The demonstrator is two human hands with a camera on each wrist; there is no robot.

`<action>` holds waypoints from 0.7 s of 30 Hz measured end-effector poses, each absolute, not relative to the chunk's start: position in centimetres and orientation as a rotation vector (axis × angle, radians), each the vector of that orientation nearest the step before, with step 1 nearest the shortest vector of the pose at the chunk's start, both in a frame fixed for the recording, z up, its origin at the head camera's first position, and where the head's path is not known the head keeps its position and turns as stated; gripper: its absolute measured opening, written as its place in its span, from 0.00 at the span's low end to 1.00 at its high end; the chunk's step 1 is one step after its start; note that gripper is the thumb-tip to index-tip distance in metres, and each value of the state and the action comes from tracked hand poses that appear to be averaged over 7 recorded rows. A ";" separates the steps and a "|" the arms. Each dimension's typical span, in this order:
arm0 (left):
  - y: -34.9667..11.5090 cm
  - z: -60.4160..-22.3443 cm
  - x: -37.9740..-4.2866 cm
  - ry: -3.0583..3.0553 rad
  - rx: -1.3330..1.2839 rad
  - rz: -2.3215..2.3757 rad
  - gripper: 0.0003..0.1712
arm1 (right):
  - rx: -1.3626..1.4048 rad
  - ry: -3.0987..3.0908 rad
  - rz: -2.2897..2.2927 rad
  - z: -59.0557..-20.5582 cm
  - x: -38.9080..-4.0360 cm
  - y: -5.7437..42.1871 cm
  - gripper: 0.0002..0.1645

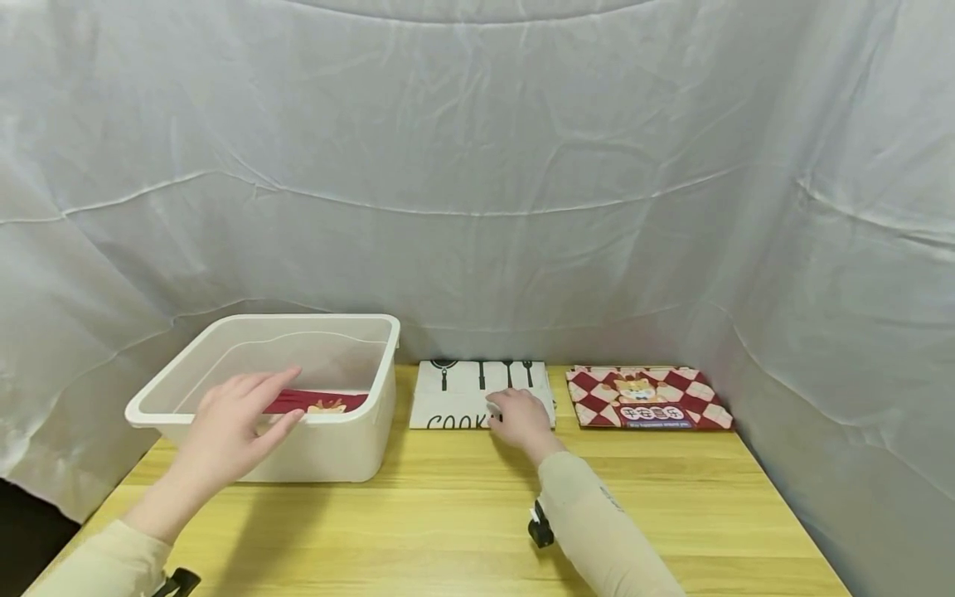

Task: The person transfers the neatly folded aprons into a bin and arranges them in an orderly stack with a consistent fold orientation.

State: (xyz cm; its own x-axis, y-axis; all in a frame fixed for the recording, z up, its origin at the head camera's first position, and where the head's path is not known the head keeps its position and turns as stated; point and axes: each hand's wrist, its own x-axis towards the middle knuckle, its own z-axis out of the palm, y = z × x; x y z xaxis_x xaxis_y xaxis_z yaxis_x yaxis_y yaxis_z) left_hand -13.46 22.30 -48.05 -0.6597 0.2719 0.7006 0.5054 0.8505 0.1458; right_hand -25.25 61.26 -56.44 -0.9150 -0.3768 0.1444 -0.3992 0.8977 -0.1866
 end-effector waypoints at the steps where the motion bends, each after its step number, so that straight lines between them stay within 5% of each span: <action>1: 22.4 -48.1 -13.4 -2.314 -0.568 -0.424 0.31 | 0.601 -2.964 0.323 -56.5 -25.2 61.4 0.24; 21: 26.2 -47.8 -13.3 -2.205 -0.657 -0.531 0.30 | 0.625 -3.052 0.222 -56.7 -25.0 62.3 0.20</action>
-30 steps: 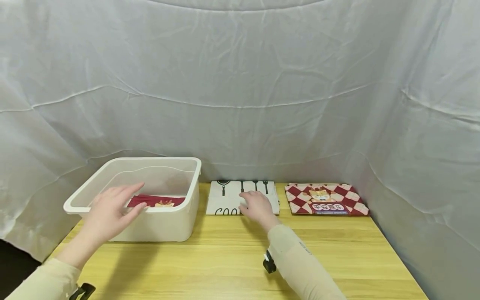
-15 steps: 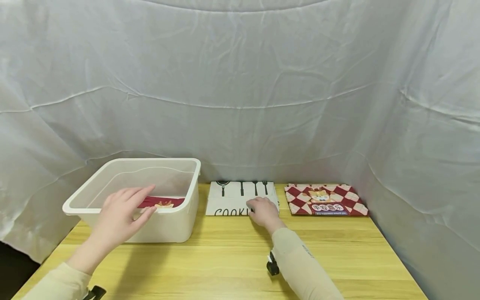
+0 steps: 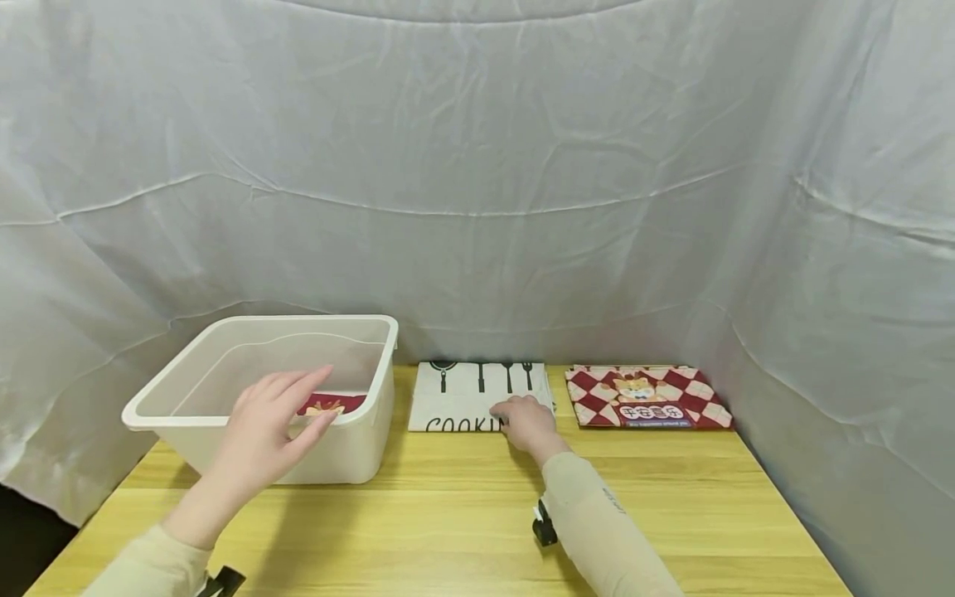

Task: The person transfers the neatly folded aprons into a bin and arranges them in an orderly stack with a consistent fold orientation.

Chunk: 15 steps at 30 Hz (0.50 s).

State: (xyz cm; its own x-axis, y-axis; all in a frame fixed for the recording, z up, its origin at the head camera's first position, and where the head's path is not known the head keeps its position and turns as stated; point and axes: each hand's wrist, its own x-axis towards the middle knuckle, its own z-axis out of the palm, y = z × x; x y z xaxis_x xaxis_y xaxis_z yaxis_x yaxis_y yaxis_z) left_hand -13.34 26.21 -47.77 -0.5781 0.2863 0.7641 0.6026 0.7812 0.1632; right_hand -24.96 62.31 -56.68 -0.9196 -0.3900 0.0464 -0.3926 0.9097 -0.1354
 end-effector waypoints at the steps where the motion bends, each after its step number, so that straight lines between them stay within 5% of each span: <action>1: 26.5 -47.7 -13.2 -2.199 -0.665 -0.546 0.30 | 0.632 -3.055 0.217 -56.7 -24.9 62.4 0.20; 15: 31.0 -47.2 -12.6 -2.106 -0.803 -0.739 0.32 | 0.808 -3.023 0.211 -56.2 -22.8 63.7 0.20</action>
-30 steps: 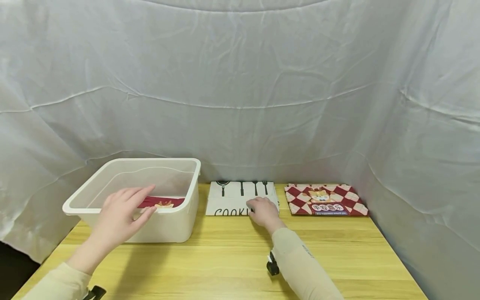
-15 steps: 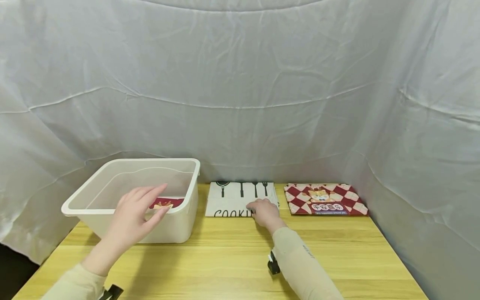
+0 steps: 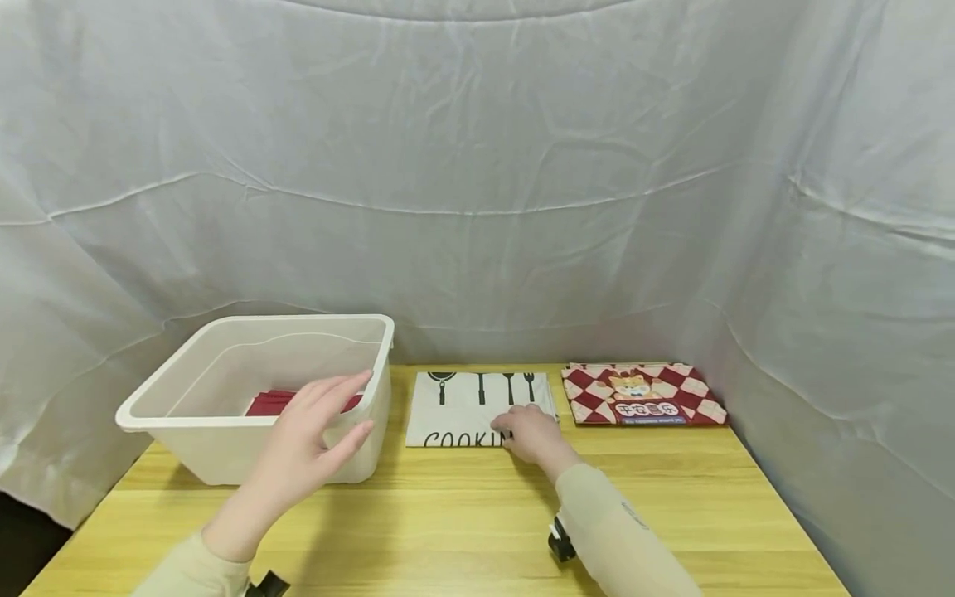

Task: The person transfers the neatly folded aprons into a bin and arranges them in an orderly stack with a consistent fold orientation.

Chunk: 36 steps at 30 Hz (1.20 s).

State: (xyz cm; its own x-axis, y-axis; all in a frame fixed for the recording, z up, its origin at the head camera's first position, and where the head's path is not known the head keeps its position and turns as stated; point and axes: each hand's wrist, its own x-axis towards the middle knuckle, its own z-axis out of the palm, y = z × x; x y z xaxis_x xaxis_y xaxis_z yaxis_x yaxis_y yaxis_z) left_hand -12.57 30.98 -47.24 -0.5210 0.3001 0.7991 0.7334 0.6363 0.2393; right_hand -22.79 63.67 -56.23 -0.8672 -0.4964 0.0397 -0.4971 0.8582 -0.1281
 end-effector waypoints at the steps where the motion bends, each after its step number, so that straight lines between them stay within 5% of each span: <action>1: 31.2 -47.3 -12.6 -2.110 -0.800 -0.752 0.33 | 0.824 -3.018 0.212 -56.2 -22.6 63.8 0.20; 36: 36.8 -50.2 -13.4 -2.332 -0.719 -1.089 0.32 | 1.099 -2.889 0.206 -55.0 -16.7 66.8 0.20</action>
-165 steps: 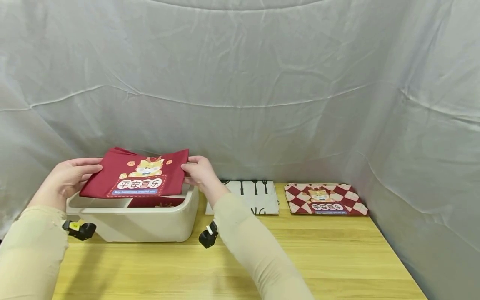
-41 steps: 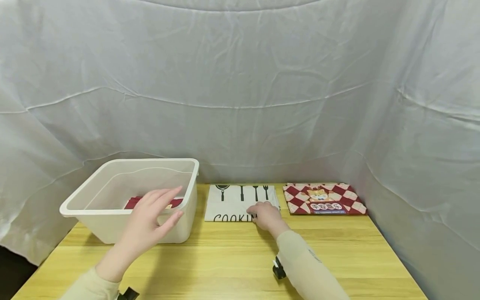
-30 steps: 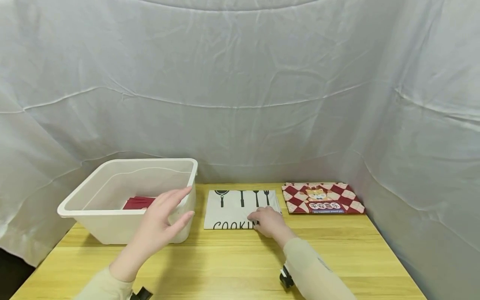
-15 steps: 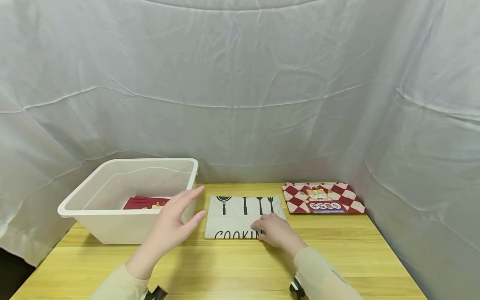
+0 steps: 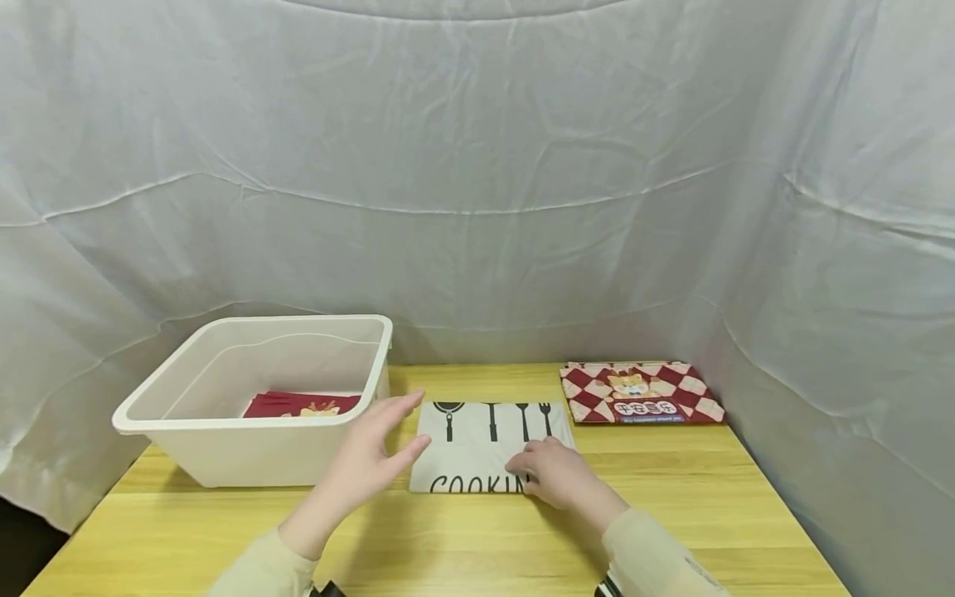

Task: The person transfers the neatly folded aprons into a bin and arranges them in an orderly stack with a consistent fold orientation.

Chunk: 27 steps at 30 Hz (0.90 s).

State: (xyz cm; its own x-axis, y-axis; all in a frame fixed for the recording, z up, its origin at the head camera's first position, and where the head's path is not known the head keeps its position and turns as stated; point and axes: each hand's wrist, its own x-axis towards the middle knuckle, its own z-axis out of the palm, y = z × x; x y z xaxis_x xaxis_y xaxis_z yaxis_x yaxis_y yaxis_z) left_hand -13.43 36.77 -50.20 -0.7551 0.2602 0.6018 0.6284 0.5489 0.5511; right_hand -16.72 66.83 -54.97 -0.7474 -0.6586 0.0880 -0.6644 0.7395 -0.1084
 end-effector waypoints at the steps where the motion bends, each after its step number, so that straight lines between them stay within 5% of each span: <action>1: 36.9 -50.4 -13.5 -2.344 -0.711 -1.103 0.32 | 1.099 -2.885 0.204 -54.9 -16.5 66.9 0.20; 17: 37.8 -53.2 -15.1 -2.529 -0.484 -1.414 0.34 | 1.036 -2.903 0.399 -54.5 -15.5 68.5 0.19; 27: 37.8 -55.0 -16.0 -2.555 -0.310 -1.772 0.38 | 0.558 -2.889 0.695 -54.0 -16.2 69.7 0.19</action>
State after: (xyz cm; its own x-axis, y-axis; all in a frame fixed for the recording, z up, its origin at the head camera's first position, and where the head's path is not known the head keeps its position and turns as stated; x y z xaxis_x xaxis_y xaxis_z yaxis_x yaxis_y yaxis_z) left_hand -16.00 37.82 -54.99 -0.9802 0.1529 0.1260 0.1716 0.3370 0.9257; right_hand -16.24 69.68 -53.98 -0.9252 -0.3244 0.1969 -0.3785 0.8268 -0.4161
